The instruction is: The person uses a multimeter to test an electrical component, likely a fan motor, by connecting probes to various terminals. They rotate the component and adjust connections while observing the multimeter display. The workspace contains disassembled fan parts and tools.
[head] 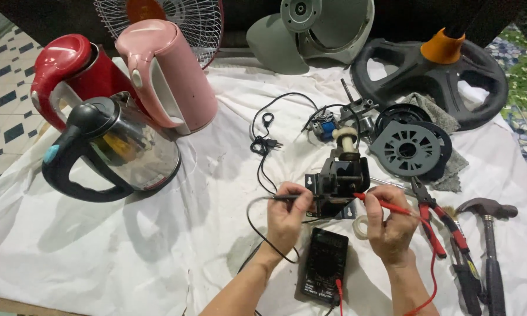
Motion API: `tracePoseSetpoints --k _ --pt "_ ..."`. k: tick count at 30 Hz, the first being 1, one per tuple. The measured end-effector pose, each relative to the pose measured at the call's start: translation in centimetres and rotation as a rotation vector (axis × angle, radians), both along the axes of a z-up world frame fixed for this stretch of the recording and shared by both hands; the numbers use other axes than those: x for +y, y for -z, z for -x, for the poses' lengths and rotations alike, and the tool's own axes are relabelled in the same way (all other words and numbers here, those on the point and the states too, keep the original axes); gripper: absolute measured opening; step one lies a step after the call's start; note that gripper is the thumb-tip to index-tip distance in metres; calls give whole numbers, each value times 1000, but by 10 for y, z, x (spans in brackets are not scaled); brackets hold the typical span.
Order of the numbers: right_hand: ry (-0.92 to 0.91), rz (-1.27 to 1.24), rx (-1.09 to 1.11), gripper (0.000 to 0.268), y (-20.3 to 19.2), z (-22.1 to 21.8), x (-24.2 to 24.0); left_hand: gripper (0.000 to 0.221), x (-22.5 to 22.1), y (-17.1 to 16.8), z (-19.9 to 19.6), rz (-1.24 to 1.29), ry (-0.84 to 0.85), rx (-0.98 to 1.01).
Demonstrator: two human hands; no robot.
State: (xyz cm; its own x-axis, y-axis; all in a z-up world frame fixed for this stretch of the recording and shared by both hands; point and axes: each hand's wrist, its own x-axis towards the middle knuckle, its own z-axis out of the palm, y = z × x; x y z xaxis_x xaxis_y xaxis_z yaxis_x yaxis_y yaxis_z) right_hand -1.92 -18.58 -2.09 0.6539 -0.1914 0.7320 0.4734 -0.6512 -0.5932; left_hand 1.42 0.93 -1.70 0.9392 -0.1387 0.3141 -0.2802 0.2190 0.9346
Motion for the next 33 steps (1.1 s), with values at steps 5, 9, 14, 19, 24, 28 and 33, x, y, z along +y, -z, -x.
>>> tracePoseSetpoints --k 5,9,14,19,24,28,33 --pt "-47 -115 83 13 5 -3 -5 13 6 12 -14 138 -38 189" --pt "-105 -323 126 17 0 -10 -8 21 1 31 -26 332 -79 326" --pt "-214 -450 172 17 -4 -14 -5 19 -3 50 -31 363 -11 359" --pt "-228 -523 231 16 0 -15 -9 16 -8 51 -28 331 -13 383" --pt "-234 -787 268 20 9 -21 -15 17 -1 38 -30 372 -4 479" --pt "-236 -1111 222 15 27 -42 -46 18 5 73 -57 485 -12 521" --pt "-210 -1042 237 10 21 -59 -35 17 3 73 -63 467 -34 455"
